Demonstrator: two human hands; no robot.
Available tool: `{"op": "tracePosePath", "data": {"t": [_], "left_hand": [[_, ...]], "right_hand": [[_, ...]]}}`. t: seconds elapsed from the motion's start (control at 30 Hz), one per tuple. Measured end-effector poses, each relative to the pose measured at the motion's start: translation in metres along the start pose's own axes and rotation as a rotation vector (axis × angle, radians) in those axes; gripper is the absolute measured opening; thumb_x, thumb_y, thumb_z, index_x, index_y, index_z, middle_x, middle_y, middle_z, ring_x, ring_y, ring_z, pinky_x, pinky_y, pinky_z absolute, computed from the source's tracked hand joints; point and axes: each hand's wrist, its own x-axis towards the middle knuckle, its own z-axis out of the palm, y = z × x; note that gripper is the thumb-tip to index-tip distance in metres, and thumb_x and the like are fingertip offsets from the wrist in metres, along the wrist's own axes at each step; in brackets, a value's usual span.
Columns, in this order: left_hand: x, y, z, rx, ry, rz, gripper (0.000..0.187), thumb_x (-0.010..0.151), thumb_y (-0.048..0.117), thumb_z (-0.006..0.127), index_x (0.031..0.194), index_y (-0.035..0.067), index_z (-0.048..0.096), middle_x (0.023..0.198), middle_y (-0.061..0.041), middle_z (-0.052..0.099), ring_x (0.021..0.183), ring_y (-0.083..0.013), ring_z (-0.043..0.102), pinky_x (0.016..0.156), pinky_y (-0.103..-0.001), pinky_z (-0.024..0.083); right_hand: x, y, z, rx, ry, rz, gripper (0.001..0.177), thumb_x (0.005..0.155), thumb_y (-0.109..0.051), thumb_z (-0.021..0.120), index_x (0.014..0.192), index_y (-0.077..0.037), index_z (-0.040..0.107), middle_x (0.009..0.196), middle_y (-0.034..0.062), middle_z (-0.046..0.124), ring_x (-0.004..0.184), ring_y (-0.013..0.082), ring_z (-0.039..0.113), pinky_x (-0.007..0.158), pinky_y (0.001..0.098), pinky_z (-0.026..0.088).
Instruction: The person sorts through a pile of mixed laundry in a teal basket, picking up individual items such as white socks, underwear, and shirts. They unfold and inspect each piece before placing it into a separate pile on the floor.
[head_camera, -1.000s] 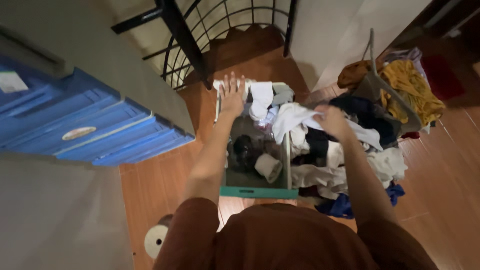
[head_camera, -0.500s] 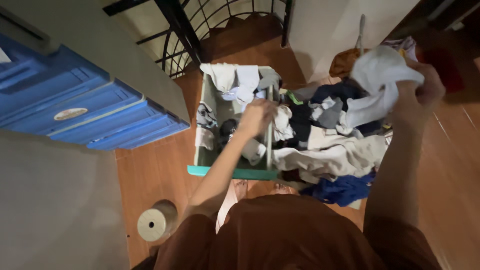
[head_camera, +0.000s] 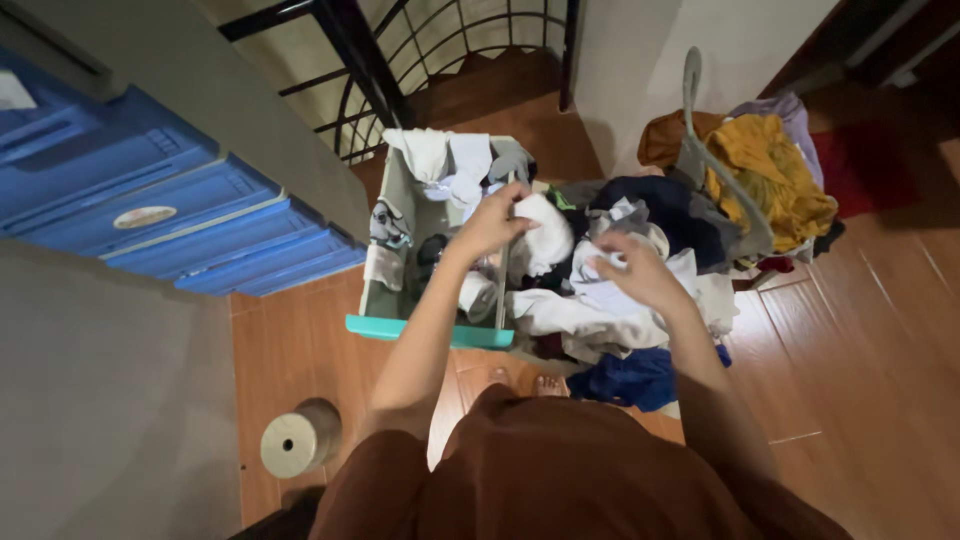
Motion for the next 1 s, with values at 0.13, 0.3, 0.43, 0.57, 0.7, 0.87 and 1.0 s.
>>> {"op": "tracePosePath", "data": {"t": [0.13,0.3,0.43,0.57,0.7,0.87,1.0], "left_hand": [[-0.004,0.010,0.002,-0.310,0.042,0.030,0.032,0.082,0.007,0.084,0.102,0.007,0.060,0.091,0.000,0.063,0.084,-0.0094,0.059,0.074,-0.027,0.052],[-0.021,0.004,0.009,-0.383,0.306,0.171,0.036,0.080,-0.005,0.082,0.098,0.007,0.053,0.091,0.003,0.052,0.089,-0.0071,0.054,0.080,-0.024,0.050],[-0.036,-0.002,-0.004,-0.392,0.379,0.218,0.028,0.085,-0.012,0.074,0.099,0.006,0.059,0.096,0.001,0.060,0.094,-0.0102,0.059,0.088,-0.025,0.051],[-0.039,0.003,-0.006,-0.688,0.272,0.149,0.023,0.090,-0.009,0.069,0.102,0.005,0.057,0.106,0.003,0.061,0.104,-0.0088,0.059,0.090,-0.026,0.052],[-0.041,0.011,-0.013,-0.831,0.141,0.065,0.013,0.097,0.001,0.063,0.109,0.005,0.060,0.101,-0.001,0.065,0.093,-0.0124,0.062,0.086,-0.029,0.053],[-0.038,0.020,-0.009,-0.160,0.155,-0.081,0.021,0.096,0.011,0.066,0.116,0.006,0.062,0.103,-0.011,0.073,0.097,-0.0196,0.071,0.074,-0.033,0.054],[-0.022,-0.028,0.064,0.726,-0.136,-0.207,0.037,0.097,0.020,0.058,0.132,0.009,0.062,0.127,-0.022,0.067,0.128,-0.0362,0.059,0.112,-0.048,0.042]], "right_hand": [[0.022,-0.028,0.017,0.680,0.000,0.020,0.048,0.088,-0.013,0.072,0.132,-0.009,0.052,0.114,0.0013,0.064,0.098,0.0107,0.064,0.080,0.0294,0.059],[0.036,-0.015,0.029,0.782,0.271,-0.144,0.033,0.089,0.007,0.072,0.111,-0.005,0.051,0.114,0.0072,0.062,0.102,0.0114,0.059,0.089,0.0267,0.050],[0.037,-0.020,0.016,0.786,0.373,-0.315,0.035,0.076,0.016,0.060,0.097,-0.007,0.046,0.126,0.0083,0.063,0.110,0.0114,0.059,0.098,0.0261,0.049],[0.034,-0.047,0.015,0.827,0.353,-0.272,0.034,0.078,0.016,0.061,0.101,-0.007,0.050,0.123,0.0077,0.063,0.112,0.0126,0.060,0.096,0.0252,0.049],[0.034,-0.050,0.019,0.741,0.448,-0.239,0.038,0.085,0.014,0.070,0.113,-0.005,0.053,0.113,0.0056,0.060,0.102,0.0121,0.058,0.088,0.0249,0.048],[0.024,-0.043,0.005,0.467,0.756,-0.255,0.032,0.096,0.007,0.068,0.125,-0.002,0.056,0.121,0.0055,0.067,0.112,0.0114,0.063,0.099,0.0246,0.050],[0.023,-0.026,-0.001,0.498,0.809,-0.226,0.028,0.099,0.004,0.066,0.125,-0.001,0.056,0.120,0.0052,0.067,0.110,0.0112,0.062,0.099,0.0246,0.050]]}}
